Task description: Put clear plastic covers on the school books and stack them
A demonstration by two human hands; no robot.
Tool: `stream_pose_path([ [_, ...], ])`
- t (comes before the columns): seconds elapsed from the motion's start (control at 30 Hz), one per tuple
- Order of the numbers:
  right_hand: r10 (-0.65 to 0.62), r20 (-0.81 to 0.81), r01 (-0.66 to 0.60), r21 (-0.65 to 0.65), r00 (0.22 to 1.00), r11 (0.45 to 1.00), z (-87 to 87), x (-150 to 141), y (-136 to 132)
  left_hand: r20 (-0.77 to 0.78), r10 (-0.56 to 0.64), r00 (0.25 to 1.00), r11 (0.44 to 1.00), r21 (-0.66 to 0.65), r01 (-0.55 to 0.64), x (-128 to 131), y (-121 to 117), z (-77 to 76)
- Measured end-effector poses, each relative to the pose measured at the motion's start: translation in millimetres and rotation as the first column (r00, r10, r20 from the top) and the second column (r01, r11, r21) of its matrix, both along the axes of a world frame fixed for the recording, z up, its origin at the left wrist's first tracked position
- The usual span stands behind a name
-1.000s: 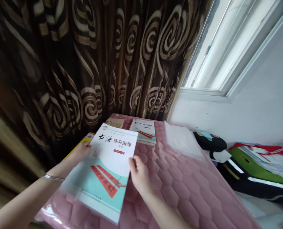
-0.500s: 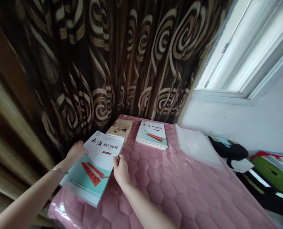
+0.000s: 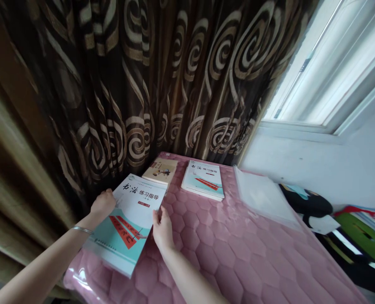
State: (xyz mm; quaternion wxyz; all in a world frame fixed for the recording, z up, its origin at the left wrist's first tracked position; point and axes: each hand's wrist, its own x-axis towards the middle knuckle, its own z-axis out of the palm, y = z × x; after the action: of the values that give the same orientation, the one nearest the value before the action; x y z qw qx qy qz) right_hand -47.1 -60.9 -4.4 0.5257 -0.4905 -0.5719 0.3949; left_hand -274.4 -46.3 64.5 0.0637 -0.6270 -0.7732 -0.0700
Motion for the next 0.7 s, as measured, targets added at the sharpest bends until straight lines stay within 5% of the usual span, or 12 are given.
stream_pose_path([
  [0.2,0.009,0.025,-0.009,-0.019,1.000,1.000,3.3,-1,1,-0.036,0.183,0.982,0.982,-0.043,-0.185,11,-1,4.0],
  [0.4,0.066,-0.018,-0.066,-0.033,0.998,0.997,8.4,9,-2,-0.145,0.203,0.968,0.978,0.083,-0.192,32,-9,18.1],
  [0.53,0.228,0.011,-0.224,-0.147,0.974,0.963,-0.3,43,-8,-0.235,0.012,0.972,0.979,0.203,0.037,98,-38,30.3],
  [0.6,0.264,0.104,-0.257,-0.080,0.959,0.963,-3.9,70,-10,-0.184,-0.163,0.969,0.958,0.205,0.200,148,-61,26.3],
  [0.7,0.254,0.323,-0.286,0.056,0.912,0.957,-3.9,121,-9,-0.029,-0.526,0.850,0.834,0.176,0.522,222,-87,6.3],
])
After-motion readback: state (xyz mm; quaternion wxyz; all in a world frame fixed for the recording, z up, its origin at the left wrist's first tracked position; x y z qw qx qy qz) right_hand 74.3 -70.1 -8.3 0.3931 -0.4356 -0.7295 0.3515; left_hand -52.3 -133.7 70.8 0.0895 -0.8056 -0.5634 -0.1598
